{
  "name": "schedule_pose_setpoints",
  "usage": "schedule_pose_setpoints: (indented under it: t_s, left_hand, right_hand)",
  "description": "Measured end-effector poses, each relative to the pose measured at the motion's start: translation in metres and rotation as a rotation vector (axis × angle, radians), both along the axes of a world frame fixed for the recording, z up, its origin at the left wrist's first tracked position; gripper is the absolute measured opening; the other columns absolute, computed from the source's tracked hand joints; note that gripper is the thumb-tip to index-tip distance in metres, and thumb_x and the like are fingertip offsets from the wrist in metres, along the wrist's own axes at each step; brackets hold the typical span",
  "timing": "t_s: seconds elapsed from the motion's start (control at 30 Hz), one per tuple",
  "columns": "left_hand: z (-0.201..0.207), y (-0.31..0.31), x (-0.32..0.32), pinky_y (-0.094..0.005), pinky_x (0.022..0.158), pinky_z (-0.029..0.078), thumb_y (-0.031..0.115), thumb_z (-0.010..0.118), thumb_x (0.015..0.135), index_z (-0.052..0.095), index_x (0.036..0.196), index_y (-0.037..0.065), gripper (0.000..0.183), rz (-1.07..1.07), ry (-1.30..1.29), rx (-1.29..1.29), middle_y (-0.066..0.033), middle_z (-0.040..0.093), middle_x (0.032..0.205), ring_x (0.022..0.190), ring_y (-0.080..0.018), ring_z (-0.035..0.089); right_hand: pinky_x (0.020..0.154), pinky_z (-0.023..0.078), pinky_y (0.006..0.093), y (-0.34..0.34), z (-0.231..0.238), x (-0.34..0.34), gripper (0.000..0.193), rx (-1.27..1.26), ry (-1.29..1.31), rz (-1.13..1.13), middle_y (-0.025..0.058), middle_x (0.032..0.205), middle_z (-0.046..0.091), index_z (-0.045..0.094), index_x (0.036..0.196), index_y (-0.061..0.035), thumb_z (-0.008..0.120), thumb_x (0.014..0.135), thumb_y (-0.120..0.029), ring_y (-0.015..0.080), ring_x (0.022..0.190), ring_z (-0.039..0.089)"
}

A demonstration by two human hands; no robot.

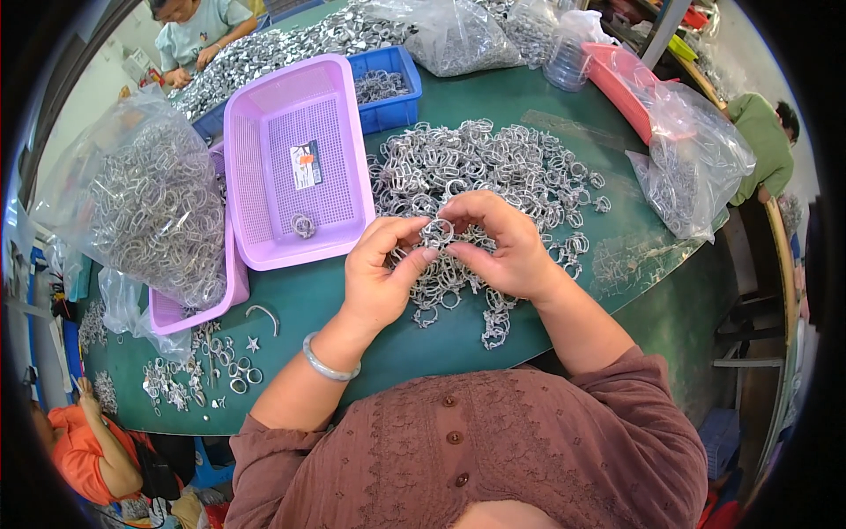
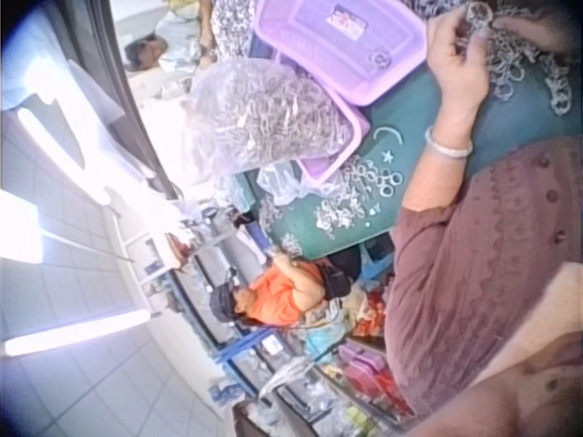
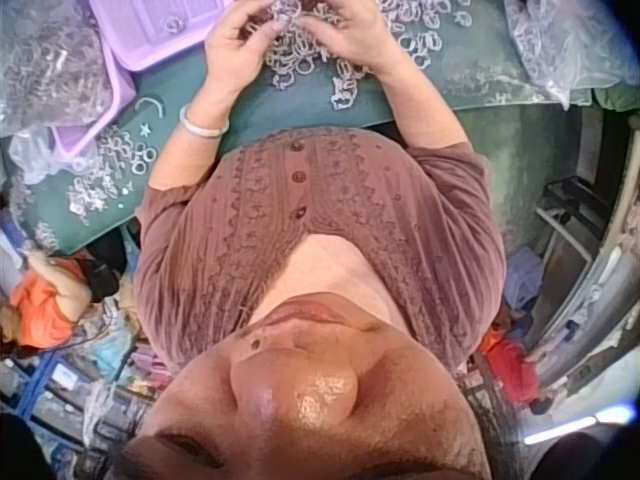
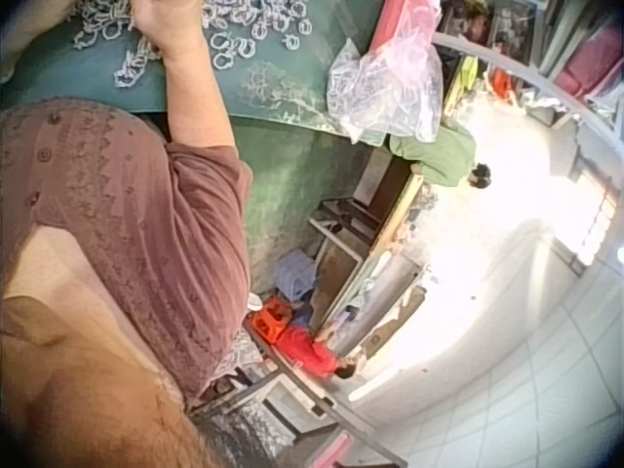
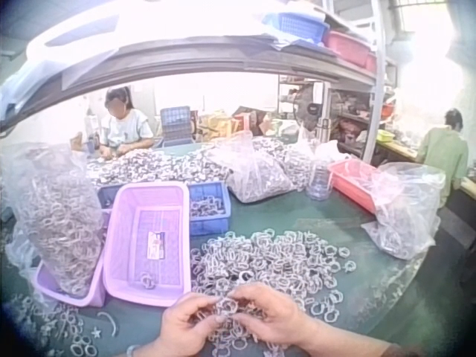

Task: The person connects metal ring hardware pieces together by hand from a pile on the workbench and repositions plastic baskets on the table.

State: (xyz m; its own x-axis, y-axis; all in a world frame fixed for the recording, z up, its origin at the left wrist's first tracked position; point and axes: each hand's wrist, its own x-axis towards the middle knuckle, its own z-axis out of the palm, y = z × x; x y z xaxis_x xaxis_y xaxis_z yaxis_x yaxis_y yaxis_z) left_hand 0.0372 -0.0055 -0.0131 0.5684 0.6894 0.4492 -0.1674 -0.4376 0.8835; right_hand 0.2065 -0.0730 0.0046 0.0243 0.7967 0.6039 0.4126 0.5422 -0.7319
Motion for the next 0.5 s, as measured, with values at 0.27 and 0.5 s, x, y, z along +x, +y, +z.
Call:
schedule_pose_setpoints:
  t_s: [0.27, 0.5]
  left_hand:
    - [0.0001, 0.0012, -0.0009, -0.0203, 0.067, 0.041, 0.000, 0.064, 0.076, 0.060, 0.108, 0.003, 0.032, -0.054, -0.031, -0.177, -0.0018, 0.051, 0.087, 0.077, -0.0088, 0.049]
    - [0.0007, 0.0021, -0.0012, -0.0199, 0.067, 0.040, 0.000, 0.064, 0.077, 0.060, 0.107, 0.004, 0.031, -0.065, -0.044, -0.184, -0.0012, 0.051, 0.087, 0.076, -0.0085, 0.048]
  right_hand:
    - [0.068, 0.049, 0.0276, -0.0007, 0.0014, 0.0017, 0.035, 0.005, -0.006, 0.000, 0.0092, 0.090, 0.056, 0.054, 0.101, -0.0013, 0.065, 0.069, 0.005, 0.0180, 0.076, 0.059]
    - [0.065, 0.049, 0.0270, -0.0012, 0.0087, 0.0026, 0.030, 0.019, -0.106, -0.027, 0.0100, 0.088, 0.058, 0.056, 0.097, -0.0005, 0.066, 0.069, 0.004, 0.0183, 0.074, 0.059]
